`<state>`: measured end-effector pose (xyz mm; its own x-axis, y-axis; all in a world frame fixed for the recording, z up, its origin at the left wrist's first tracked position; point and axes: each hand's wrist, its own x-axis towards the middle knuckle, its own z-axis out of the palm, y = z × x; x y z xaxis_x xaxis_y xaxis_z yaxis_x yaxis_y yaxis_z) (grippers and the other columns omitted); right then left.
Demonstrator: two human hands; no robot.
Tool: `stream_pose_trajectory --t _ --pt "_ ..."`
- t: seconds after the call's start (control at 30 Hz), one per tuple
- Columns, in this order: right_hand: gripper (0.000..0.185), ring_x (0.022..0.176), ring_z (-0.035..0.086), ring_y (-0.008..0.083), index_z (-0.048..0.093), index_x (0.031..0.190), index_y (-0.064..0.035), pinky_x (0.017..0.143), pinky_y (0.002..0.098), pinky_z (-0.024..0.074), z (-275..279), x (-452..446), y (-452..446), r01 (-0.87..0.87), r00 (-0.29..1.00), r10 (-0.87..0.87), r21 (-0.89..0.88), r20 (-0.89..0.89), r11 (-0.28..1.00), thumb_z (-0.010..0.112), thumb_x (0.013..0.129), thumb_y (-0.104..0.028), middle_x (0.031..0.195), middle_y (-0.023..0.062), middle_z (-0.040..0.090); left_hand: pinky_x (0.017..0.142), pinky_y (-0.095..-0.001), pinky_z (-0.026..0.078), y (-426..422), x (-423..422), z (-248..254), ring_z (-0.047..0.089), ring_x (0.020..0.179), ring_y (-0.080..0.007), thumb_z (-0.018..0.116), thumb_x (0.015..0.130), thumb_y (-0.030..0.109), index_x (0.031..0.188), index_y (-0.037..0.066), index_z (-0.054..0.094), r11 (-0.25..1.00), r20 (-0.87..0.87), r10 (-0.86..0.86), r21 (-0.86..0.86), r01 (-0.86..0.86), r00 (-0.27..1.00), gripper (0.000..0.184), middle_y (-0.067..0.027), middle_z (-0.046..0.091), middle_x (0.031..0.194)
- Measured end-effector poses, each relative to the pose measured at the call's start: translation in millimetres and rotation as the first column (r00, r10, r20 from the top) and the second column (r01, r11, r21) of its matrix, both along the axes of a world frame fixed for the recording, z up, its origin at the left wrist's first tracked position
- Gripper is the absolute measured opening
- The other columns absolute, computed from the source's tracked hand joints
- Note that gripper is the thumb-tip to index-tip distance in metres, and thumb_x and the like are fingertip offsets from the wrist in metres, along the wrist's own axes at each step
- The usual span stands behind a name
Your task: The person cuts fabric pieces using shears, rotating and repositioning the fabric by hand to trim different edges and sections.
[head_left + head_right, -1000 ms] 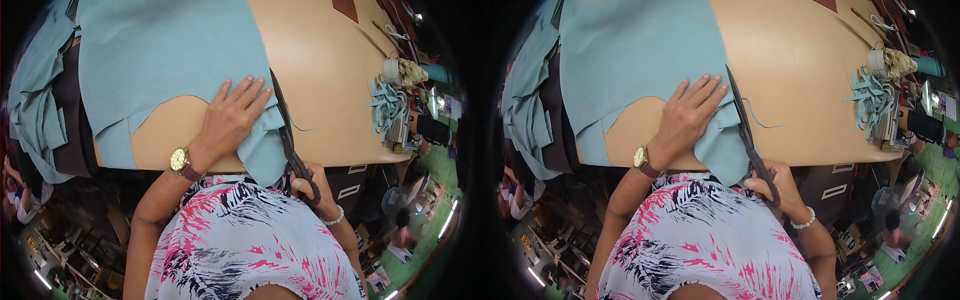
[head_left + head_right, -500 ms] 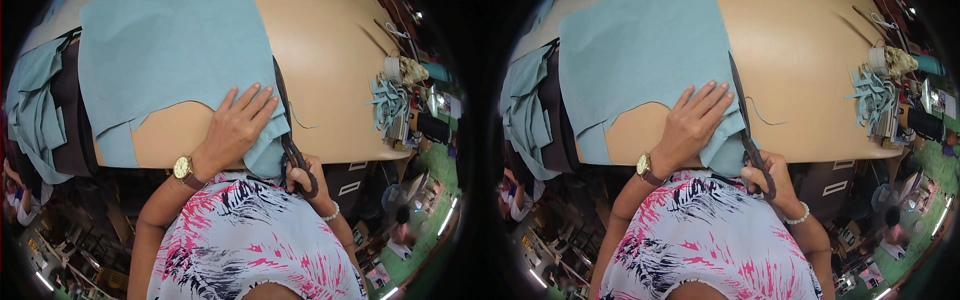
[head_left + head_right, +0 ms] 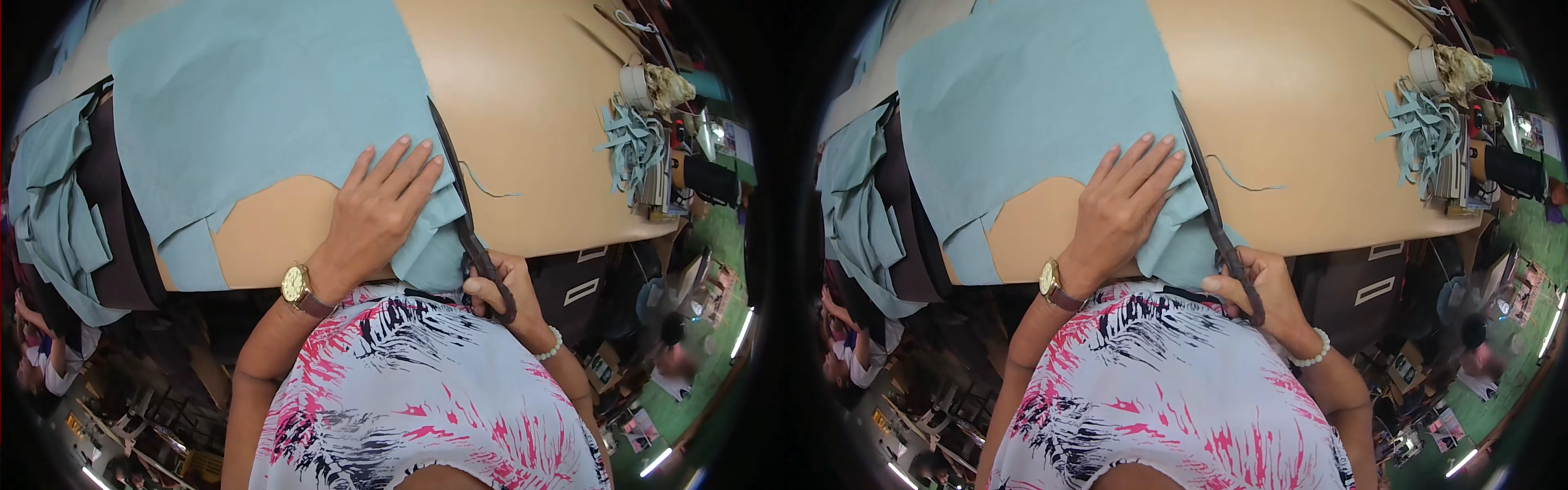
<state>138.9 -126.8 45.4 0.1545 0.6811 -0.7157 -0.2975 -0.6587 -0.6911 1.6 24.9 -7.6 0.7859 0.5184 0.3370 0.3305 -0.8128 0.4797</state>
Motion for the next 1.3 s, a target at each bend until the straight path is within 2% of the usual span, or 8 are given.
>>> stream_pose_trajectory --t 0.27,0.37,0.67,0.77,0.97,1.07,1.3 --pt "0.026 0.041 0.046 0.0046 0.053 0.069 -0.0021 0.038 0.0183 0.0324 7.2 2.4 2.2 -0.034 0.998 0.040 -0.109 0.052 0.993 0.073 0.073 -0.017 0.052 -0.0003 0.051 0.090 -0.0455 0.041 -0.1 1.5 2.8 0.050 0.113 -0.0271 0.061 0.076 0.007 0.115 0.008 0.056 0.998 0.015 0.007 -0.055 -0.006 1.000 0.040 -0.0094 0.053 0.122" --pt "0.026 0.042 0.048 0.0052 0.052 0.069 -0.0022 0.038 0.0181 0.0336 -1.5 1.8 -3.8 -0.015 1.000 0.015 0.041 -0.015 0.999 0.073 0.073 -0.018 0.053 0.0001 0.051 0.089 -0.0458 0.041 -0.1 0.6 4.3 0.050 0.114 -0.0276 0.061 0.076 0.007 0.115 0.007 0.056 0.997 0.016 -0.002 -0.080 0.003 1.000 0.040 -0.0097 0.053 0.122" --pt "0.031 0.043 0.048 0.0065 0.050 0.071 -0.0017 0.041 0.0189 0.0380 -0.8 3.1 19.3 0.001 1.000 -0.002 0.082 0.007 0.997 0.070 0.074 -0.025 0.054 0.0010 0.049 0.089 -0.0463 0.041 -12.0 -4.9 13.3 0.050 0.113 -0.0286 0.061 0.075 0.007 0.114 0.007 0.056 0.991 0.022 -0.051 -0.125 0.053 0.998 0.040 -0.0101 0.053 0.122" --pt "0.041 0.044 0.048 0.0103 0.048 0.070 -0.0009 0.044 0.0204 0.0392 2.8 0.6 23.3 -0.067 0.995 0.061 0.063 0.081 0.996 0.063 0.074 -0.039 0.052 0.0050 0.049 0.089 -0.0460 0.041 -11.7 -5.7 13.2 0.050 0.113 -0.0283 0.062 0.074 0.007 0.114 0.006 0.056 0.990 0.040 -0.046 -0.133 0.051 0.998 0.040 -0.0099 0.053 0.122" --pt "0.041 0.044 0.047 0.0096 0.048 0.070 -0.0017 0.043 0.0202 0.0382 4.1 -0.2 22.7 -0.072 0.993 0.068 0.043 0.095 0.996 0.062 0.075 -0.039 0.052 0.0046 0.049 0.089 -0.0458 0.041 -10.1 -7.7 12.9 0.049 0.114 -0.0279 0.062 0.074 0.007 0.114 0.007 0.056 0.988 0.044 -0.062 -0.137 0.068 0.997 0.041 -0.0097 0.053 0.122" --pt "0.031 0.043 0.048 0.0066 0.050 0.071 -0.0022 0.040 0.0187 0.0362 2.0 -0.4 19.7 0.003 1.000 -0.005 0.063 0.030 0.998 0.070 0.074 -0.026 0.053 0.0001 0.048 0.089 -0.0458 0.041 -9.5 -8.6 13.5 0.049 0.114 -0.0277 0.062 0.074 0.007 0.114 0.007 0.057 0.987 0.049 -0.066 -0.142 0.073 0.997 0.041 -0.0097 0.053 0.122" --pt "0.028 0.041 0.047 0.0056 0.050 0.070 -0.0021 0.039 0.0182 0.0370 4.2 -6.4 18.4 0.026 0.999 -0.027 0.036 0.040 0.999 0.069 0.076 -0.021 0.053 -0.0005 0.048 0.090 -0.0456 0.040 -9.8 -10.3 13.0 0.050 0.113 -0.0275 0.062 0.074 0.006 0.115 0.007 0.057 0.984 0.049 -0.073 -0.158 0.080 0.996 0.041 -0.0098 0.053 0.122"
